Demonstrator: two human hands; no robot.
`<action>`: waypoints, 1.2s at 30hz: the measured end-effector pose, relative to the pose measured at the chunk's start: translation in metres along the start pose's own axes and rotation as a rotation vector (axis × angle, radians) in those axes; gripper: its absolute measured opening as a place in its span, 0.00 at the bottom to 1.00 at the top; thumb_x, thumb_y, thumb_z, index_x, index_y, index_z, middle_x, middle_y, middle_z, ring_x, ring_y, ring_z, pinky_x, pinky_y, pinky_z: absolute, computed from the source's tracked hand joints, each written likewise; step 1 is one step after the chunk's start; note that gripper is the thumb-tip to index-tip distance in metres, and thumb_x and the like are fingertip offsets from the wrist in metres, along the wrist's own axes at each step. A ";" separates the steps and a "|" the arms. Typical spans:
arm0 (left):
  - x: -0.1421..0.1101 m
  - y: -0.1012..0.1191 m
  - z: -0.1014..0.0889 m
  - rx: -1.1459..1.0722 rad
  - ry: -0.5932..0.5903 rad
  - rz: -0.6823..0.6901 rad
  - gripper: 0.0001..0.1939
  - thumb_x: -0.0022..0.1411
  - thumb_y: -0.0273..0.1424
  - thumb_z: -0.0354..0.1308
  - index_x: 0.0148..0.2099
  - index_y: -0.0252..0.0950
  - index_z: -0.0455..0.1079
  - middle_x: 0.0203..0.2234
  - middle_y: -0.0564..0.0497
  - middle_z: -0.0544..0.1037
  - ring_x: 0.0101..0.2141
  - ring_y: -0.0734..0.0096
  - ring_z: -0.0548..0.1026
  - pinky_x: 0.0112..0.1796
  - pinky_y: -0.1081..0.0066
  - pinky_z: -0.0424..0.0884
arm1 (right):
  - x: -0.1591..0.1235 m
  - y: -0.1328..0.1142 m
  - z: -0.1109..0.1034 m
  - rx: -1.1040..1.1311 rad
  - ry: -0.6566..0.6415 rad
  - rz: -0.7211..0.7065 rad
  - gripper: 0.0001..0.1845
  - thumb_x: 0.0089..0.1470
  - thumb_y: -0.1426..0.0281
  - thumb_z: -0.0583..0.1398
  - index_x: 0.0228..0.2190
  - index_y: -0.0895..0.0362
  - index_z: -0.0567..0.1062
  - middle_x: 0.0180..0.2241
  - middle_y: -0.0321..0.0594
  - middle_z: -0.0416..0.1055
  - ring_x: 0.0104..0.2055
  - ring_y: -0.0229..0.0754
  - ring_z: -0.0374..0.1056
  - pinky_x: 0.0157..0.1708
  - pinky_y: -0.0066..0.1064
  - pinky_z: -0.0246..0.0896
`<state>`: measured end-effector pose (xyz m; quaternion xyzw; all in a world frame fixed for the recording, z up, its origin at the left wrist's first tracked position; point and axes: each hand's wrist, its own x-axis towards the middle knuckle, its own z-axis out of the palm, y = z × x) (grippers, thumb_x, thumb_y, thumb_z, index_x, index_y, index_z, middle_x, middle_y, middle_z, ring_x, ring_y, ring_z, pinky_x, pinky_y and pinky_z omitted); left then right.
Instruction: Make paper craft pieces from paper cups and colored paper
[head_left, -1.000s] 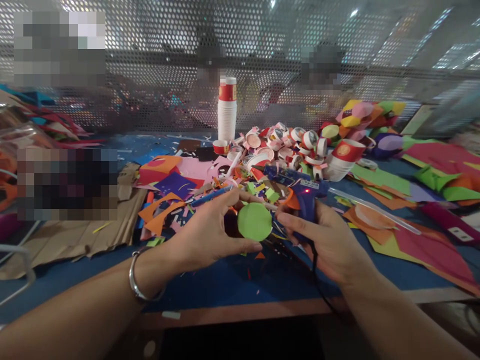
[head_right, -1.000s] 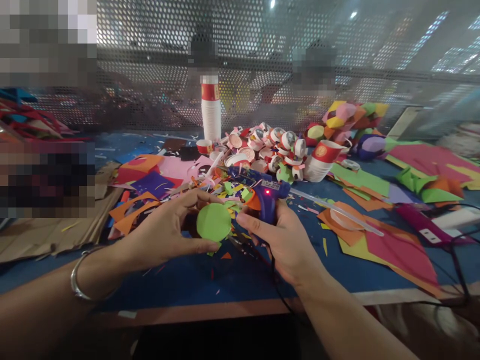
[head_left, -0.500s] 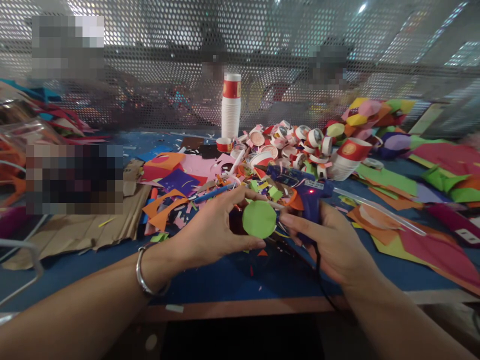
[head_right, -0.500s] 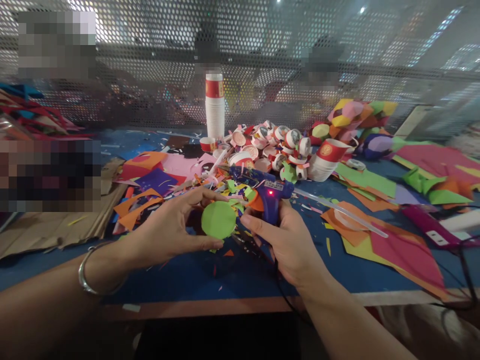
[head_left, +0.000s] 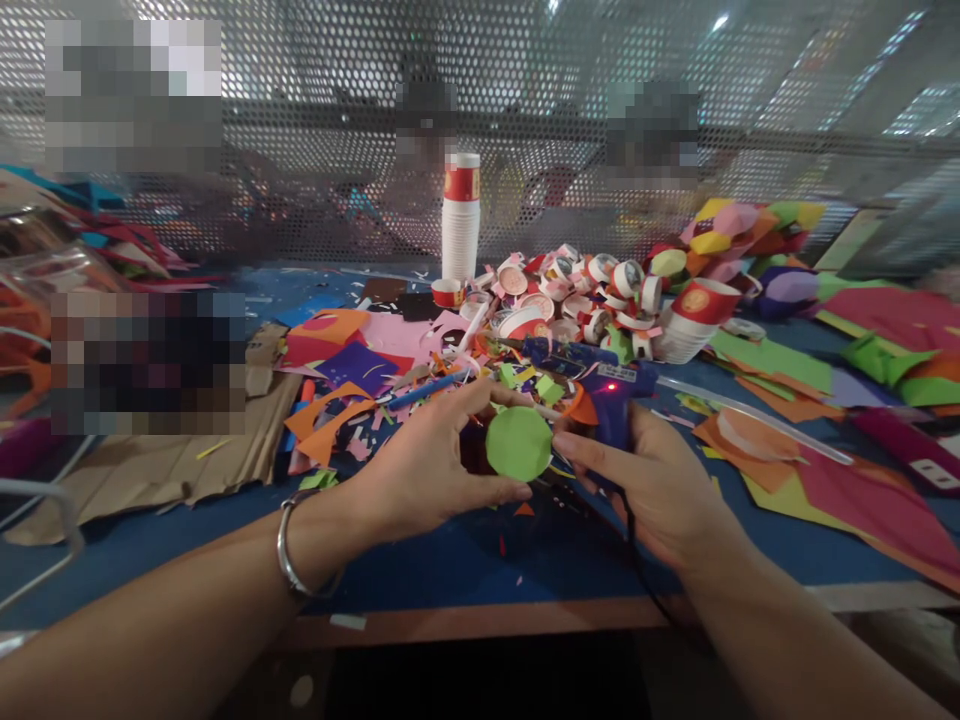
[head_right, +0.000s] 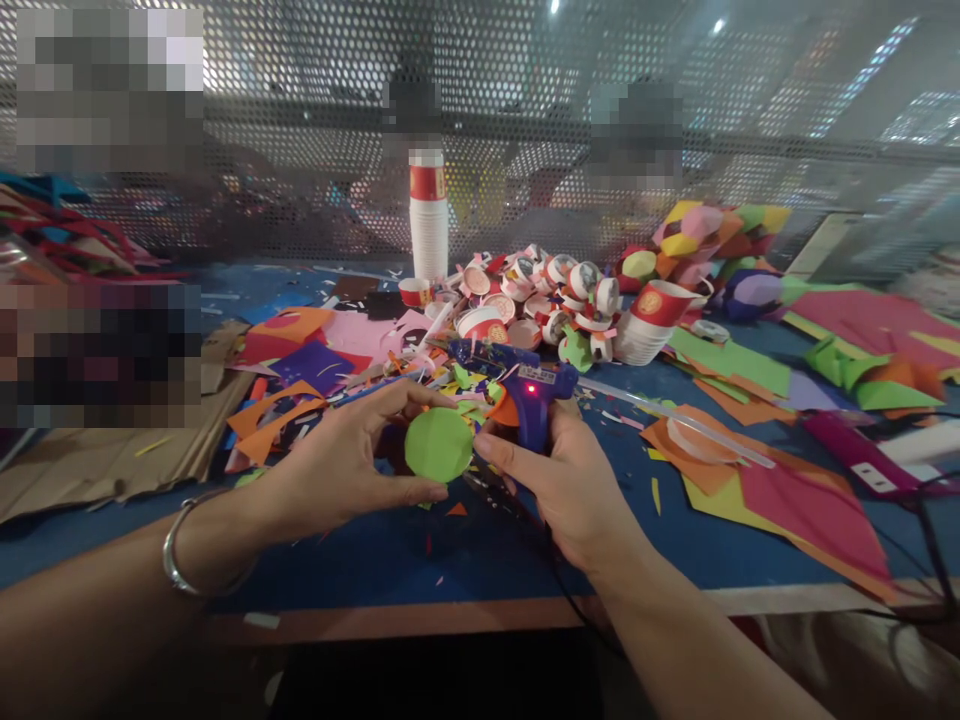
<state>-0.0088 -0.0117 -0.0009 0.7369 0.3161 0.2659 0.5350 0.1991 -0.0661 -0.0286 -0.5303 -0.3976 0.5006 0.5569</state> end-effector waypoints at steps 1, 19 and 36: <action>0.000 0.000 0.000 -0.017 0.002 -0.002 0.30 0.51 0.30 0.73 0.55 0.40 0.67 0.43 0.50 0.78 0.40 0.64 0.79 0.41 0.66 0.76 | 0.001 0.000 0.000 -0.005 -0.005 -0.002 0.22 0.44 0.62 0.76 0.37 0.55 0.75 0.26 0.31 0.72 0.25 0.34 0.64 0.24 0.27 0.59; 0.004 -0.004 -0.011 -0.218 -0.059 -0.075 0.26 0.59 0.34 0.70 0.56 0.39 0.66 0.44 0.49 0.78 0.44 0.66 0.77 0.46 0.65 0.74 | 0.008 -0.003 -0.002 0.070 0.003 0.046 0.19 0.46 0.61 0.75 0.30 0.54 0.72 0.21 0.30 0.68 0.22 0.34 0.62 0.19 0.25 0.56; 0.015 -0.002 -0.031 -0.469 0.217 -0.239 0.19 0.53 0.26 0.73 0.46 0.34 0.73 0.39 0.51 0.79 0.37 0.75 0.74 0.39 0.74 0.69 | 0.011 -0.037 -0.018 0.174 0.085 0.036 0.10 0.44 0.64 0.73 0.26 0.54 0.79 0.25 0.36 0.69 0.23 0.34 0.59 0.18 0.26 0.55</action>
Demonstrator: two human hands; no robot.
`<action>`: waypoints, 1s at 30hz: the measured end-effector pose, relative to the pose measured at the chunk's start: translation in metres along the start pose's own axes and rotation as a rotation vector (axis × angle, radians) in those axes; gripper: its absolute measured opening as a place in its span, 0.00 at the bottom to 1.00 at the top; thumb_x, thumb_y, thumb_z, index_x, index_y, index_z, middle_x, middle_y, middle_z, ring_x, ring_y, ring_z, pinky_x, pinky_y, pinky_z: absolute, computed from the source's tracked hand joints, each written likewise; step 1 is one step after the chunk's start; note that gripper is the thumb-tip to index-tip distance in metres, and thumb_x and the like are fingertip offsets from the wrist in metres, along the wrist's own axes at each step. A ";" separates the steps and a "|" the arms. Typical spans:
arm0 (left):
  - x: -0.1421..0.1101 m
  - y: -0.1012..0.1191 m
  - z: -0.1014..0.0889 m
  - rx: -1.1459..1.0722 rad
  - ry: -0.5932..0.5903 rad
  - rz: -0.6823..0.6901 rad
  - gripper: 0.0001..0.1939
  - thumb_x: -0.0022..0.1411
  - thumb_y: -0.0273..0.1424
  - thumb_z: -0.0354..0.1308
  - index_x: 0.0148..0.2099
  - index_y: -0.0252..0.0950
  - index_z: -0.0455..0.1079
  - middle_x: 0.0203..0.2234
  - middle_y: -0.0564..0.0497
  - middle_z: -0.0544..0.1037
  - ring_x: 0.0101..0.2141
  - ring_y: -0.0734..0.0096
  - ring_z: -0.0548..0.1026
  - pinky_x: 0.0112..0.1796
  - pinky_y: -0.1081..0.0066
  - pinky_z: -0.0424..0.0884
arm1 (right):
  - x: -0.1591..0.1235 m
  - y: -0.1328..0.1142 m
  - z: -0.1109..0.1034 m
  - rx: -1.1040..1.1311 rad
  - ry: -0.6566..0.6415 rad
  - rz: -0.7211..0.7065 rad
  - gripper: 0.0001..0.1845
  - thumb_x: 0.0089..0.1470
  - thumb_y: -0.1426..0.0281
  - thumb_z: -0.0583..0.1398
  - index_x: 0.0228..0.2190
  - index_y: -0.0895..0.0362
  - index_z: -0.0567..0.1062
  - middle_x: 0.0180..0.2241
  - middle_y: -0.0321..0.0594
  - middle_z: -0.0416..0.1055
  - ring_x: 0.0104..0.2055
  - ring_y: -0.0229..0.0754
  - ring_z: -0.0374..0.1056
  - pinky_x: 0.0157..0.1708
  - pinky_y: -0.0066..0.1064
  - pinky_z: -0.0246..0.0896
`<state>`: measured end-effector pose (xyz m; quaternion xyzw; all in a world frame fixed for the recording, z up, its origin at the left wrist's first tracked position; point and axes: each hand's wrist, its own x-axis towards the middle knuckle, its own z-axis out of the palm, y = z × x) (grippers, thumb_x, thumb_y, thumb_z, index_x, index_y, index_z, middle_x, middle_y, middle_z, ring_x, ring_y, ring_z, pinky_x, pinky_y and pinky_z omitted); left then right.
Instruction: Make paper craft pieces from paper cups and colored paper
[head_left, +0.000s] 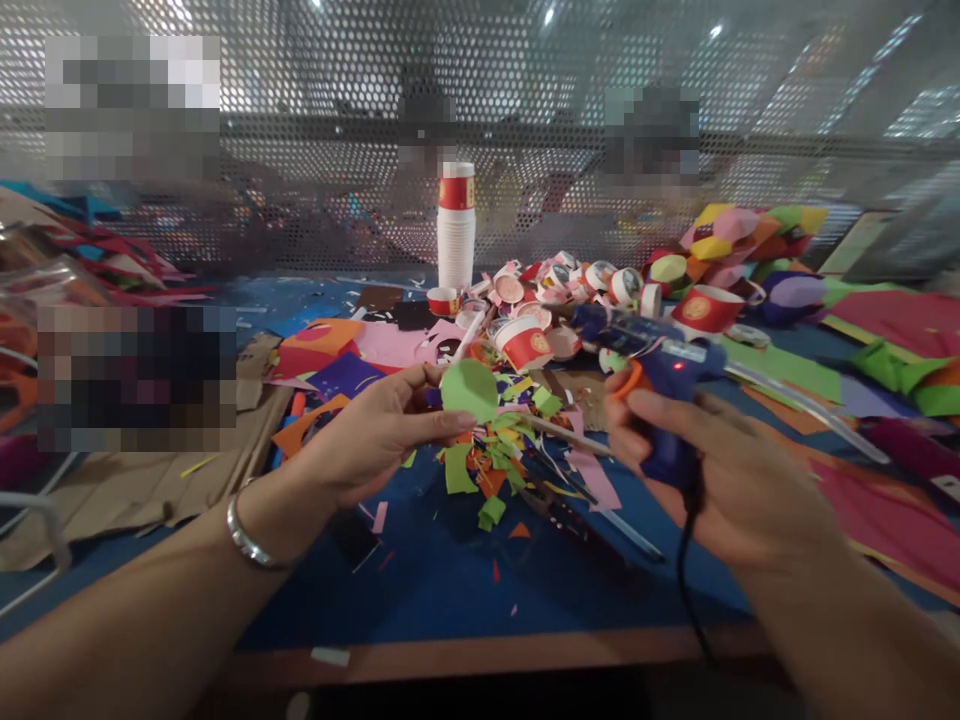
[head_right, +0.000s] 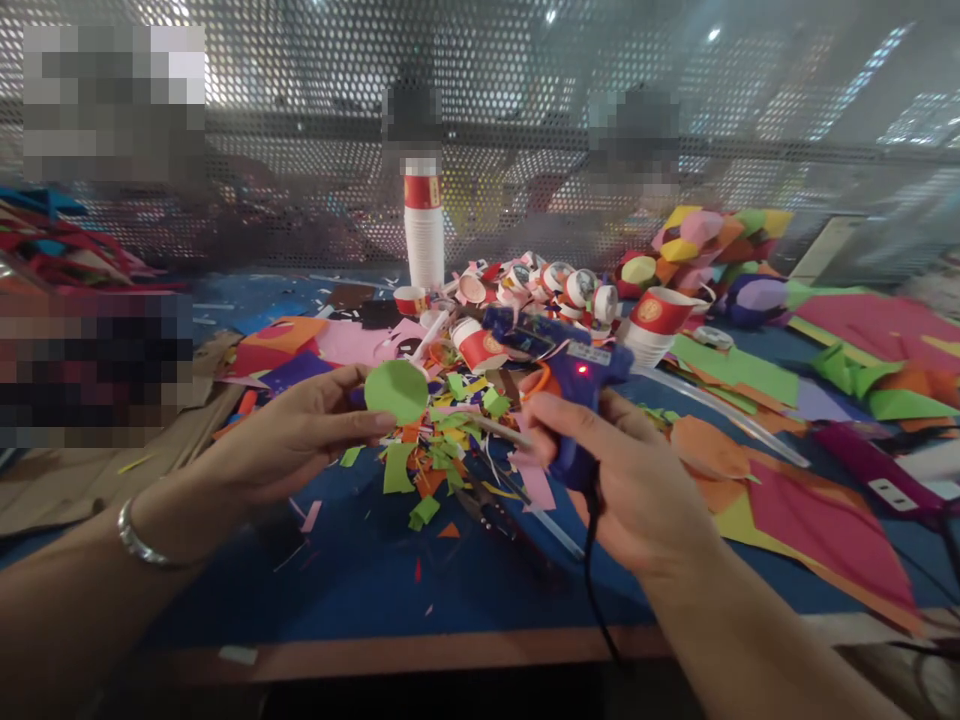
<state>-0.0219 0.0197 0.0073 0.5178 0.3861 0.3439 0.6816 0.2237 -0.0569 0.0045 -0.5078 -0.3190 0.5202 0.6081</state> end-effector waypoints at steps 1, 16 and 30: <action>0.001 0.000 -0.001 -0.015 -0.003 -0.005 0.18 0.53 0.25 0.73 0.46 0.33 0.73 0.39 0.51 0.79 0.37 0.75 0.75 0.39 0.74 0.69 | 0.001 -0.005 -0.001 -0.005 0.002 -0.022 0.09 0.45 0.65 0.73 0.25 0.55 0.79 0.25 0.36 0.68 0.23 0.34 0.58 0.18 0.26 0.54; 0.007 -0.004 -0.015 -0.014 -0.029 -0.026 0.14 0.57 0.38 0.72 0.36 0.34 0.75 0.26 0.54 0.76 0.29 0.77 0.71 0.34 0.73 0.65 | 0.043 -0.023 0.004 -0.144 -0.162 -0.246 0.06 0.52 0.67 0.68 0.26 0.53 0.78 0.20 0.35 0.63 0.22 0.36 0.55 0.18 0.31 0.44; 0.011 -0.011 -0.013 -0.006 -0.010 -0.027 0.15 0.59 0.39 0.70 0.44 0.36 0.77 0.35 0.52 0.80 0.34 0.75 0.77 0.36 0.73 0.72 | 0.060 0.011 -0.006 -0.311 -0.259 -0.107 0.19 0.53 0.57 0.68 0.21 0.56 0.74 0.20 0.34 0.67 0.23 0.35 0.61 0.24 0.28 0.54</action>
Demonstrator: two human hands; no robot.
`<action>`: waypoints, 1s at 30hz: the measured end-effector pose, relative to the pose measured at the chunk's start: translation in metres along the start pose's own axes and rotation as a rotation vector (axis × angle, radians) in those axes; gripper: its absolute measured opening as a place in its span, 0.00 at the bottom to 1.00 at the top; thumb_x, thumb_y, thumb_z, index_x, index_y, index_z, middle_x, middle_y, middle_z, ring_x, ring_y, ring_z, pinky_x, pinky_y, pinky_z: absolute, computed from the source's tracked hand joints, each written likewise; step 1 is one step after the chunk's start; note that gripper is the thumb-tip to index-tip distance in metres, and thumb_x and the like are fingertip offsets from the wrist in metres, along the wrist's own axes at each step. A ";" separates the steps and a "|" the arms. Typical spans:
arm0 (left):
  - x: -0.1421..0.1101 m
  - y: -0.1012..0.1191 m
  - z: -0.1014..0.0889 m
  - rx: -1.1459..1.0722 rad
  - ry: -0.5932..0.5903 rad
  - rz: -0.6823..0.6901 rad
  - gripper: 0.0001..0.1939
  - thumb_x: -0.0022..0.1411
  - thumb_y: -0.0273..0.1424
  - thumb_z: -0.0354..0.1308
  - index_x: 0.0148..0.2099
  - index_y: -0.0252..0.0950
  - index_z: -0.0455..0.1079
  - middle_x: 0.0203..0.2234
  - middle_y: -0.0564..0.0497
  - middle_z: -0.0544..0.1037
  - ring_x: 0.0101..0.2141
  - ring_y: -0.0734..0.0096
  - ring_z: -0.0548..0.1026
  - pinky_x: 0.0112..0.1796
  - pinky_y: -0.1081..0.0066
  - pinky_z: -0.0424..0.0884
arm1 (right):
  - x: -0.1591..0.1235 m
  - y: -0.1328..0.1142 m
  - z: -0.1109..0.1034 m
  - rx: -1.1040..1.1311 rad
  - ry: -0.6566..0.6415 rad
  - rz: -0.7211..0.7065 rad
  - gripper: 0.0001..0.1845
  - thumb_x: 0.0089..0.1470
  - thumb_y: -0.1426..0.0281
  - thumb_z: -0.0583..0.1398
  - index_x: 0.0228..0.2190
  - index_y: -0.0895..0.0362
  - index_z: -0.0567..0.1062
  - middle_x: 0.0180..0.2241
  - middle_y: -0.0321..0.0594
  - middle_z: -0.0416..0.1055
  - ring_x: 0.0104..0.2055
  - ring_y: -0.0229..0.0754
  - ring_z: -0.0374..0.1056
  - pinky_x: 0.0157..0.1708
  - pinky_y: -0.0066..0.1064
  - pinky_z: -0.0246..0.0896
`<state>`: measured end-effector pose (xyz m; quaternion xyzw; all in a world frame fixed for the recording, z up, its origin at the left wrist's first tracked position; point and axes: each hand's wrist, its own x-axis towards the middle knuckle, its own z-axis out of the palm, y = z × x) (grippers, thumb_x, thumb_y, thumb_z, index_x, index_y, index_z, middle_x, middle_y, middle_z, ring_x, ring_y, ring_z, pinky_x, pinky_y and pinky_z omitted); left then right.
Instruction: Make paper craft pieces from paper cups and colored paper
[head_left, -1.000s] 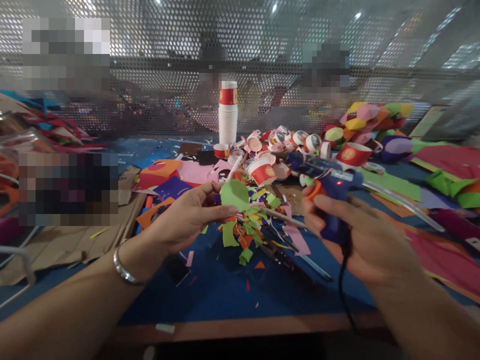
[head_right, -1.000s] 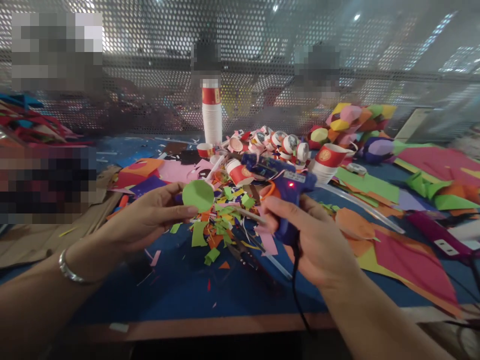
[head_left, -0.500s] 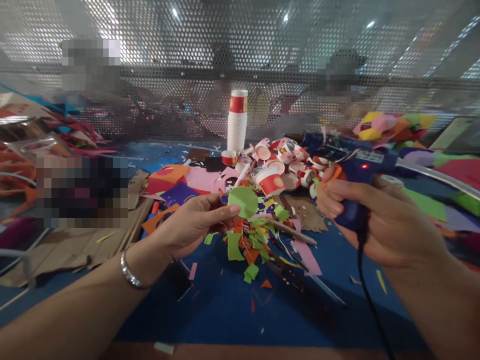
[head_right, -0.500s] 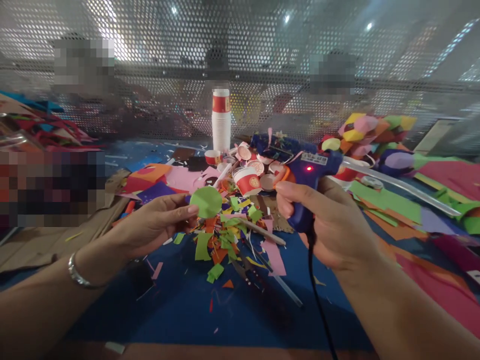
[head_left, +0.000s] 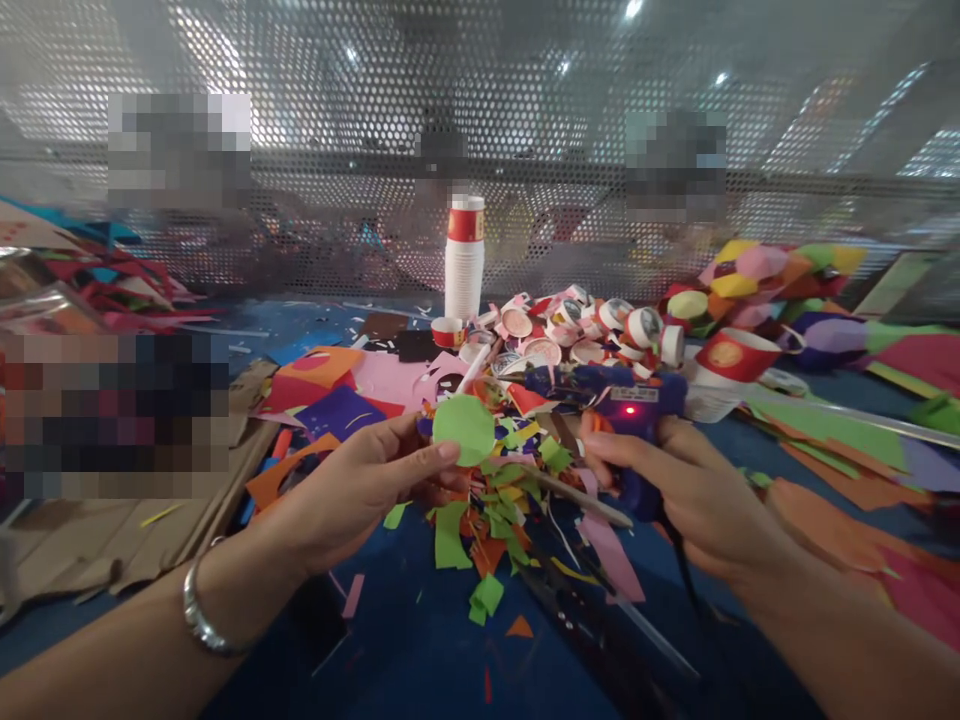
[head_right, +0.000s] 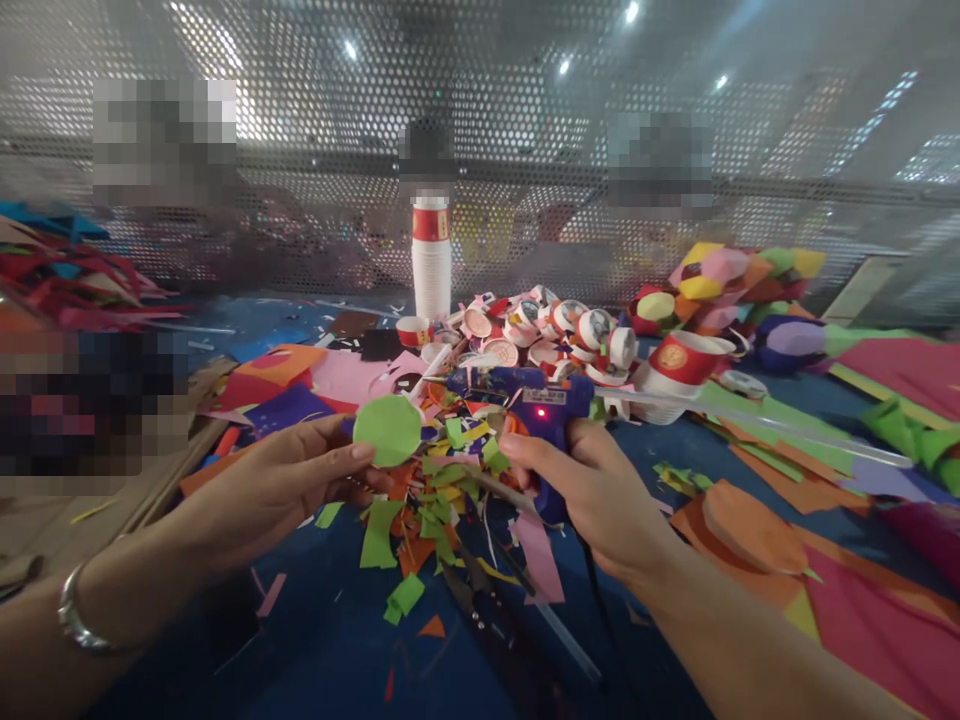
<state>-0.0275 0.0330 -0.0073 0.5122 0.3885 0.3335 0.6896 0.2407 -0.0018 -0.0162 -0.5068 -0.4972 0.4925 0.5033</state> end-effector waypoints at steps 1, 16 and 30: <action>0.000 0.000 0.001 0.006 -0.002 0.008 0.15 0.59 0.38 0.70 0.45 0.36 0.77 0.36 0.52 0.80 0.34 0.76 0.77 0.36 0.73 0.72 | 0.000 0.002 0.000 -0.003 0.000 0.007 0.19 0.53 0.57 0.68 0.21 0.56 0.74 0.20 0.35 0.68 0.23 0.35 0.61 0.24 0.28 0.55; 0.005 -0.002 -0.004 0.118 0.186 0.163 0.15 0.60 0.39 0.69 0.37 0.34 0.70 0.29 0.51 0.80 0.32 0.72 0.80 0.35 0.72 0.76 | -0.001 0.010 -0.002 -0.219 -0.025 -0.114 0.18 0.58 0.56 0.64 0.25 0.56 0.77 0.23 0.37 0.71 0.26 0.39 0.65 0.27 0.31 0.59; 0.008 -0.006 -0.004 0.264 0.179 0.210 0.13 0.62 0.39 0.67 0.41 0.36 0.73 0.34 0.52 0.79 0.36 0.71 0.81 0.33 0.73 0.75 | -0.005 0.010 -0.001 -0.512 -0.039 -0.234 0.22 0.59 0.57 0.58 0.18 0.54 0.71 0.23 0.39 0.73 0.27 0.41 0.67 0.29 0.33 0.59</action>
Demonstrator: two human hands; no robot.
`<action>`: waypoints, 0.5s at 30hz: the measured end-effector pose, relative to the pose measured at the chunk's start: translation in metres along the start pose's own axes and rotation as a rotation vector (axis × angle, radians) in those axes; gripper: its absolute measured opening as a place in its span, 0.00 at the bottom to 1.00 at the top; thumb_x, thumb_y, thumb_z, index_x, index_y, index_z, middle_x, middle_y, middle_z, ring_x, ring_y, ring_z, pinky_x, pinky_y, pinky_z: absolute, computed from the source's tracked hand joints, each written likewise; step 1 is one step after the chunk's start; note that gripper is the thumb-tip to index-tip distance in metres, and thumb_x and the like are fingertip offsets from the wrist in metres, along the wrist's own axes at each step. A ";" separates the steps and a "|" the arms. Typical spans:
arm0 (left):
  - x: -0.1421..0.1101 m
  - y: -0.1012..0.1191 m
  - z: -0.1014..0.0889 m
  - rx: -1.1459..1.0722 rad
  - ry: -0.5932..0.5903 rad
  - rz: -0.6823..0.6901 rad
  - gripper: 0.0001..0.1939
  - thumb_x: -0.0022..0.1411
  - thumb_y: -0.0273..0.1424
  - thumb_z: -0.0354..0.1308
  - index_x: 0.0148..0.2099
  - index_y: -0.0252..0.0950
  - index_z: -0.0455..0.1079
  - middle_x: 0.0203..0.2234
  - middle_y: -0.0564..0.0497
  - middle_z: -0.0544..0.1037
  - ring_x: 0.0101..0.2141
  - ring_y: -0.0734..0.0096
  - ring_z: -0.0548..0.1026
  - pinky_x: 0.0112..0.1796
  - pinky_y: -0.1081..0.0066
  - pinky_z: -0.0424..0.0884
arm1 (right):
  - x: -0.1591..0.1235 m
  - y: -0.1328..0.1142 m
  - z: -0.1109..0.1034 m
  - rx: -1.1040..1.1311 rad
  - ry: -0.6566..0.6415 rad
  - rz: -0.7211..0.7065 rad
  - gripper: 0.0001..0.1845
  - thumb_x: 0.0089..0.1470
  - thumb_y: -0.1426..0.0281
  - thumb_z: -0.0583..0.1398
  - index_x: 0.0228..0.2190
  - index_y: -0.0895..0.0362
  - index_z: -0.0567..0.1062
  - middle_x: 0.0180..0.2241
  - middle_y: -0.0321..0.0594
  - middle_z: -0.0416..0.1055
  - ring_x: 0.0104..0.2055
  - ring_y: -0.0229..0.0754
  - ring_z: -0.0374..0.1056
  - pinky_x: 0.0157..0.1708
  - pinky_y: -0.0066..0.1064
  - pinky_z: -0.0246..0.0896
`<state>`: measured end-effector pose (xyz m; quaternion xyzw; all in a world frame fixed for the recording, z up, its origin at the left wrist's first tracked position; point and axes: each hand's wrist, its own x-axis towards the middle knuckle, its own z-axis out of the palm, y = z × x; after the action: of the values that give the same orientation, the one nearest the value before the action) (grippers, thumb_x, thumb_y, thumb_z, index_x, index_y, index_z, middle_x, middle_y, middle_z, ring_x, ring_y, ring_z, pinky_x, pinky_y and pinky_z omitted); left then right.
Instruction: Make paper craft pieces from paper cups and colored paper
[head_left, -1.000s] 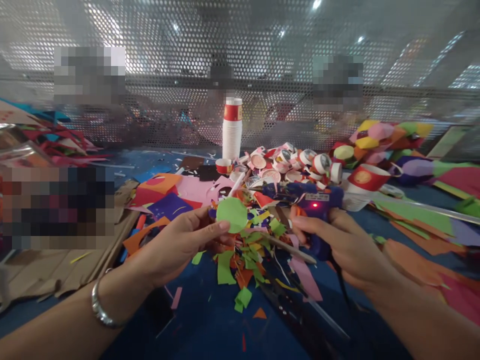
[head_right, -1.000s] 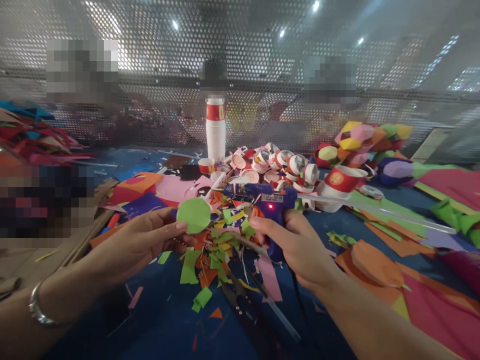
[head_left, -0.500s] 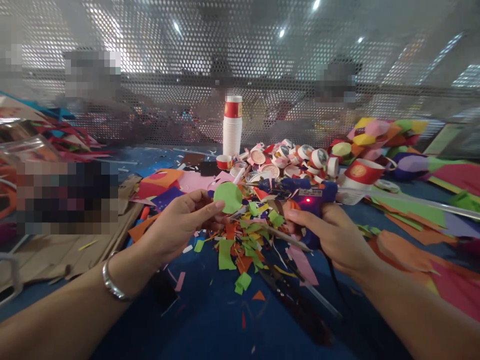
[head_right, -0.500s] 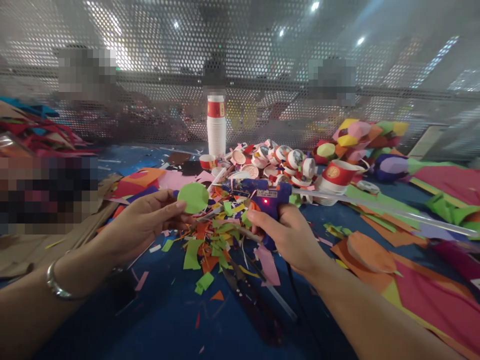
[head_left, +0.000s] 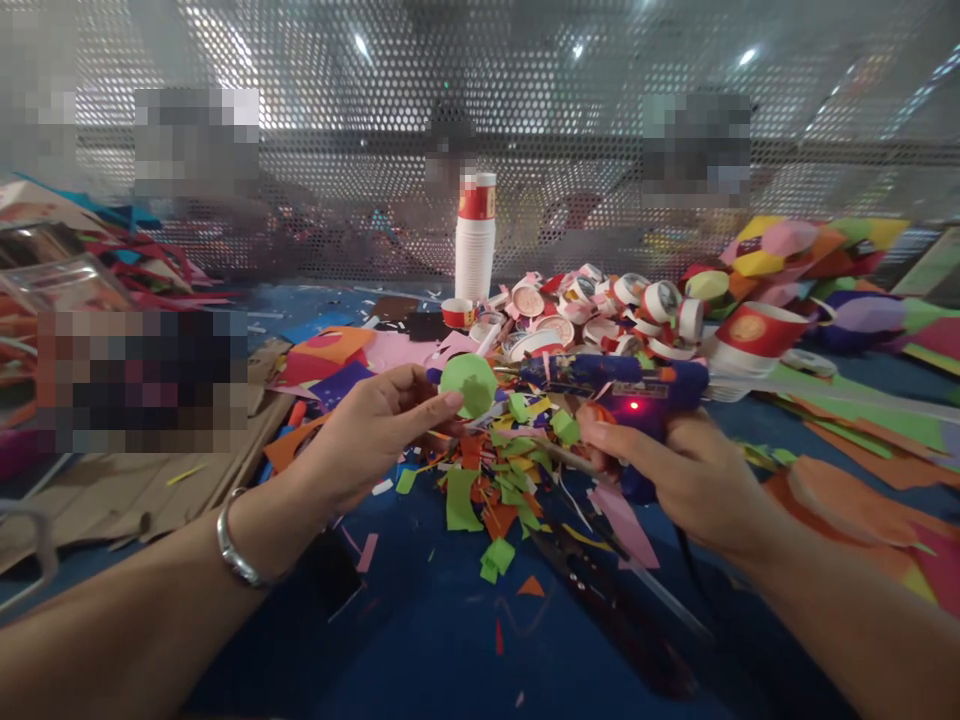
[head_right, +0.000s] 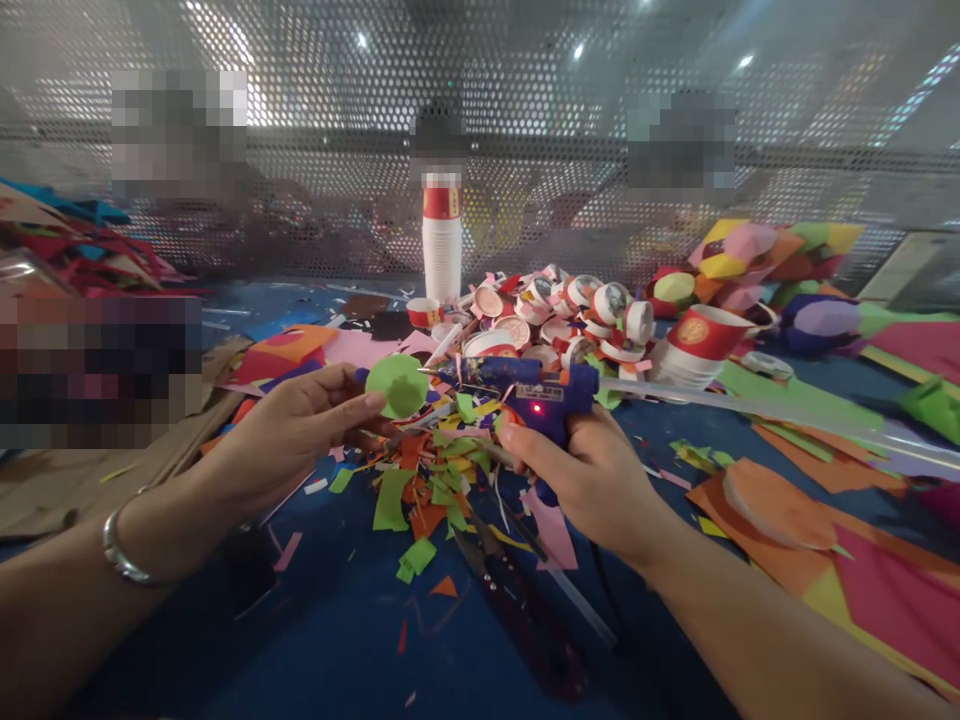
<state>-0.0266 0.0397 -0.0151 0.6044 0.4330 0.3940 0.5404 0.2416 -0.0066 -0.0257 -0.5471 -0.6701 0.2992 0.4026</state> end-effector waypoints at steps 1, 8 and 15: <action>0.000 0.000 0.000 0.008 0.005 -0.010 0.13 0.62 0.40 0.67 0.41 0.35 0.73 0.34 0.52 0.79 0.35 0.71 0.81 0.33 0.73 0.75 | 0.000 0.001 0.000 0.008 0.002 0.012 0.22 0.59 0.56 0.58 0.18 0.54 0.71 0.23 0.39 0.72 0.27 0.41 0.67 0.29 0.34 0.59; 0.002 -0.001 -0.002 -0.057 0.024 -0.062 0.16 0.63 0.44 0.65 0.38 0.36 0.72 0.32 0.52 0.79 0.32 0.74 0.77 0.33 0.73 0.73 | 0.001 0.006 0.004 0.027 -0.026 0.078 0.22 0.57 0.54 0.59 0.18 0.55 0.72 0.21 0.38 0.70 0.26 0.42 0.66 0.28 0.35 0.60; 0.002 0.002 -0.001 -0.099 0.050 -0.085 0.14 0.63 0.43 0.64 0.37 0.36 0.74 0.32 0.50 0.79 0.32 0.73 0.77 0.33 0.73 0.74 | 0.002 0.002 0.006 -0.023 -0.035 0.083 0.23 0.56 0.54 0.57 0.17 0.54 0.70 0.20 0.38 0.69 0.25 0.41 0.65 0.28 0.35 0.59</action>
<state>-0.0264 0.0414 -0.0129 0.5478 0.4516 0.4067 0.5749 0.2374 -0.0041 -0.0299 -0.5737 -0.6572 0.3173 0.3718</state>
